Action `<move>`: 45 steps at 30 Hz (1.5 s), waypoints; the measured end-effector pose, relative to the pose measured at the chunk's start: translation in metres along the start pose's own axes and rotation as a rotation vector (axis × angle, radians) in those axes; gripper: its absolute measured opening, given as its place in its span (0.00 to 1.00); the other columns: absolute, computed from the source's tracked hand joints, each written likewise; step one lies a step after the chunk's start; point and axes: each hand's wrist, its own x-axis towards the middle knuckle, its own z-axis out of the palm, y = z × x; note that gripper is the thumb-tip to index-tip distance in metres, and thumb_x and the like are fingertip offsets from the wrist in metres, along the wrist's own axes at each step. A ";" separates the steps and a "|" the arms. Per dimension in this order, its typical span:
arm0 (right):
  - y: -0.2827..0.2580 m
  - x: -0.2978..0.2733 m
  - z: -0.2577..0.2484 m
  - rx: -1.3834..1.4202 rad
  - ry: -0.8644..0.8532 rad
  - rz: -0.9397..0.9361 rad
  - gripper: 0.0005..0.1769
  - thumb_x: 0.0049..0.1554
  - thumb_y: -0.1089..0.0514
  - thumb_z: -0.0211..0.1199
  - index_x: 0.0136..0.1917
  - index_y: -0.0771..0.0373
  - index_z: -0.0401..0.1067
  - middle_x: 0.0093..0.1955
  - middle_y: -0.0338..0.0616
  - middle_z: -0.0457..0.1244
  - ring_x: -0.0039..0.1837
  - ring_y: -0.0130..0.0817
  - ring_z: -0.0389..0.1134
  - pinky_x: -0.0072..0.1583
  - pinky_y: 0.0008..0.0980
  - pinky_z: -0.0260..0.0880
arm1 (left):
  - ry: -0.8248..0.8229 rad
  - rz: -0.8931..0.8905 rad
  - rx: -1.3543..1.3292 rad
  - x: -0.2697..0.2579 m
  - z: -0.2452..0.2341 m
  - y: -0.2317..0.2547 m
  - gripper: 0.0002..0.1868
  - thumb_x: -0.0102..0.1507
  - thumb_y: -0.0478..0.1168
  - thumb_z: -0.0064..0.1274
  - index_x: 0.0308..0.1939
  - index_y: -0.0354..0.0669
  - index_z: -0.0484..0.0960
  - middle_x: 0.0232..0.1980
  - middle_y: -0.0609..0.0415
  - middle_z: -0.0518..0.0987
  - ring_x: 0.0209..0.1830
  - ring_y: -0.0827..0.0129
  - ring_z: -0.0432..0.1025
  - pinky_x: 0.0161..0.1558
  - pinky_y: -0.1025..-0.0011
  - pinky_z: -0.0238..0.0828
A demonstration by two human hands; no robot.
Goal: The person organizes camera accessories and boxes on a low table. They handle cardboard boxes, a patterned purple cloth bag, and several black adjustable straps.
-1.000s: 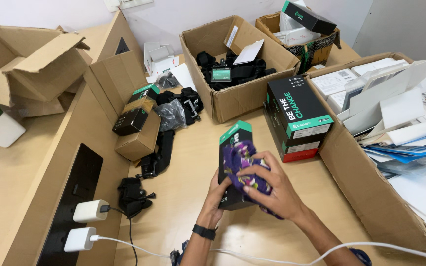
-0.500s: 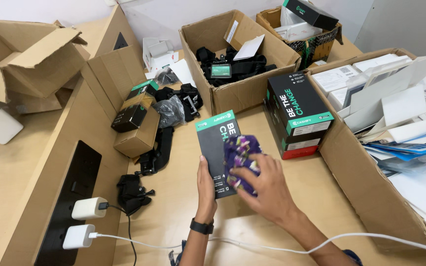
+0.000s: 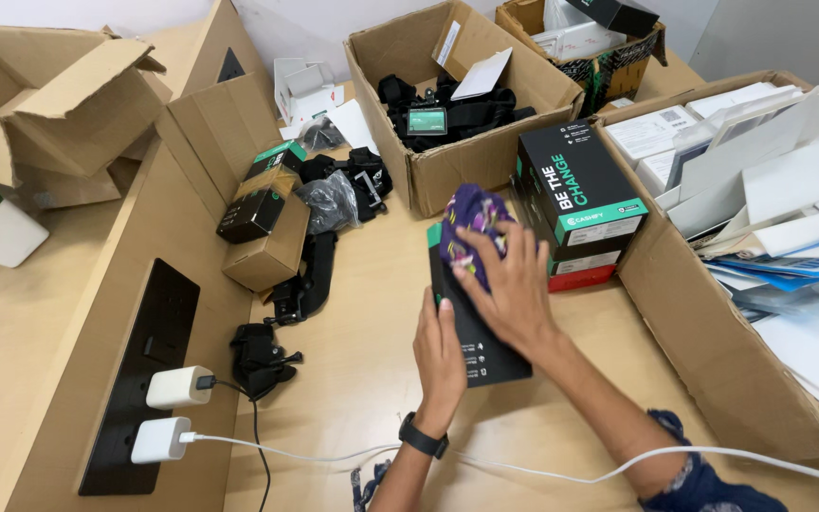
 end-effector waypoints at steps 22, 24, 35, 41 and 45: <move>0.051 0.068 -0.049 0.980 -0.516 0.061 0.32 0.54 0.44 0.70 0.67 0.59 0.70 0.61 0.36 0.67 0.64 0.29 0.66 0.67 0.27 0.65 | -0.294 0.488 0.398 0.035 -0.068 0.071 0.39 0.59 0.49 0.65 0.68 0.35 0.69 0.48 0.42 0.79 0.41 0.47 0.77 0.41 0.58 0.75; 0.056 0.056 -0.043 0.886 -0.513 0.086 0.35 0.47 0.49 0.74 0.66 0.60 0.69 0.58 0.35 0.67 0.60 0.26 0.66 0.64 0.28 0.66 | -0.337 0.537 0.443 0.046 -0.079 0.072 0.38 0.58 0.50 0.66 0.67 0.40 0.71 0.47 0.46 0.81 0.41 0.50 0.78 0.40 0.60 0.75; 0.022 -0.005 0.018 1.410 0.374 0.822 0.34 0.52 0.53 0.74 0.68 0.63 0.66 0.59 0.40 0.65 0.60 0.29 0.68 0.63 0.31 0.71 | 0.413 0.268 -0.161 0.081 -0.027 0.027 0.63 0.55 0.46 0.75 0.78 0.34 0.43 0.77 0.36 0.52 0.77 0.49 0.54 0.73 0.55 0.51; 0.009 -0.035 0.024 1.467 0.512 0.963 0.34 0.54 0.52 0.71 0.69 0.64 0.64 0.60 0.42 0.64 0.60 0.31 0.68 0.62 0.34 0.70 | 0.246 -0.301 -1.010 0.077 -0.008 -0.001 0.42 0.62 0.50 0.61 0.73 0.32 0.60 0.65 0.42 0.72 0.64 0.57 0.69 0.64 0.59 0.66; 0.001 -0.036 0.019 1.407 0.480 0.873 0.34 0.57 0.52 0.70 0.71 0.64 0.63 0.62 0.43 0.64 0.62 0.32 0.67 0.64 0.35 0.68 | 0.089 -0.238 -0.903 0.058 0.021 -0.004 0.35 0.67 0.55 0.53 0.69 0.32 0.68 0.65 0.51 0.75 0.64 0.69 0.71 0.63 0.71 0.68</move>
